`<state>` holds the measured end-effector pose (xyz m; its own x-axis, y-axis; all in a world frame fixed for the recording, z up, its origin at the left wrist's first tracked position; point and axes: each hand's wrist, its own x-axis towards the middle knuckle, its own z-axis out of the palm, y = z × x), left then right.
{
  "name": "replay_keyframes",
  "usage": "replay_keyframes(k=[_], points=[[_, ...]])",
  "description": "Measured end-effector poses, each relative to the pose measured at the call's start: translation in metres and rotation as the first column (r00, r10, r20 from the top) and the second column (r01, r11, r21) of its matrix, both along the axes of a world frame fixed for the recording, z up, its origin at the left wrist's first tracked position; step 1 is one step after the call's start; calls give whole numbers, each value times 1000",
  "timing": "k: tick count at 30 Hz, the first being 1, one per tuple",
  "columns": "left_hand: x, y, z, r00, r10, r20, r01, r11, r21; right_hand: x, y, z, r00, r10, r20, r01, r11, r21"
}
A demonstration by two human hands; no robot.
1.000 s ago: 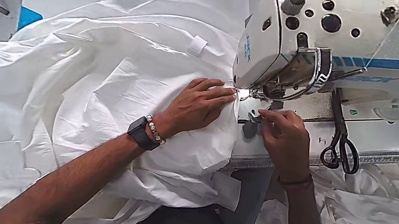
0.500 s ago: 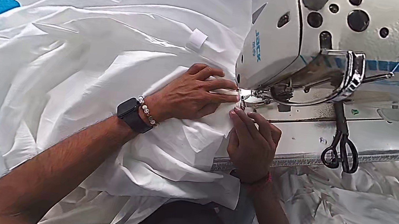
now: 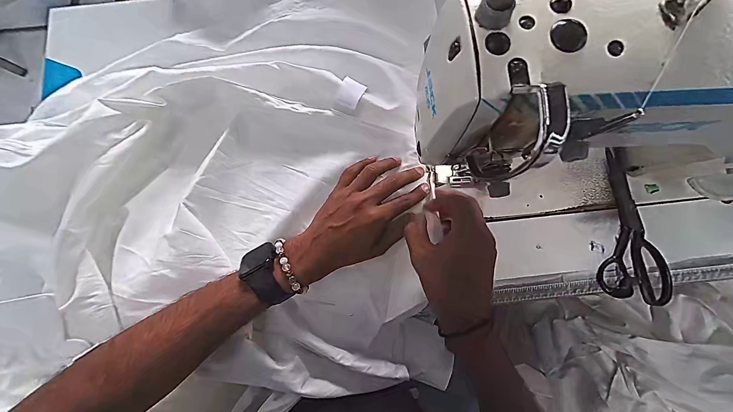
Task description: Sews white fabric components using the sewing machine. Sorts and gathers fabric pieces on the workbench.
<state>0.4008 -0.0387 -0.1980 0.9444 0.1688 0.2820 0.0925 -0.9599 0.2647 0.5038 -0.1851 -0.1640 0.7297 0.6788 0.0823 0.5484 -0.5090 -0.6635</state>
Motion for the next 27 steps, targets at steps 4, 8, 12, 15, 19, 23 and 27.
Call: replay_keyframes(k=[4, 8, 12, 15, 19, 23, 27], points=[[0, -2, -2, 998, 44, -34, -43, 999, 25, -67, -49, -8, 905, -25, -424, 89, 987, 132], [3, -3, -1, 998, 63, -17, -62, 996, 56, -81, -68, 2, 849, -38, -528, 212, 938, 273], [6, 1, 1, 999, 47, 17, -48, 995, 82, -64, -64, 2, 882, -43, -469, 175, 954, 242], [6, 5, 2, 999, 29, 40, -33, 995, 97, -56, -59, -1, 891, -47, -451, 157, 965, 209], [9, 11, 4, 998, -17, 53, 11, 993, 114, -48, -54, -6, 909, -70, -411, 158, 970, 184], [10, 11, 6, 996, -41, 73, 28, 987, 160, -42, -48, -11, 920, -76, -384, 157, 970, 185], [5, -2, 1, 998, 49, 28, -52, 989, 138, -38, -47, -13, 939, -89, -331, 140, 981, 134]])
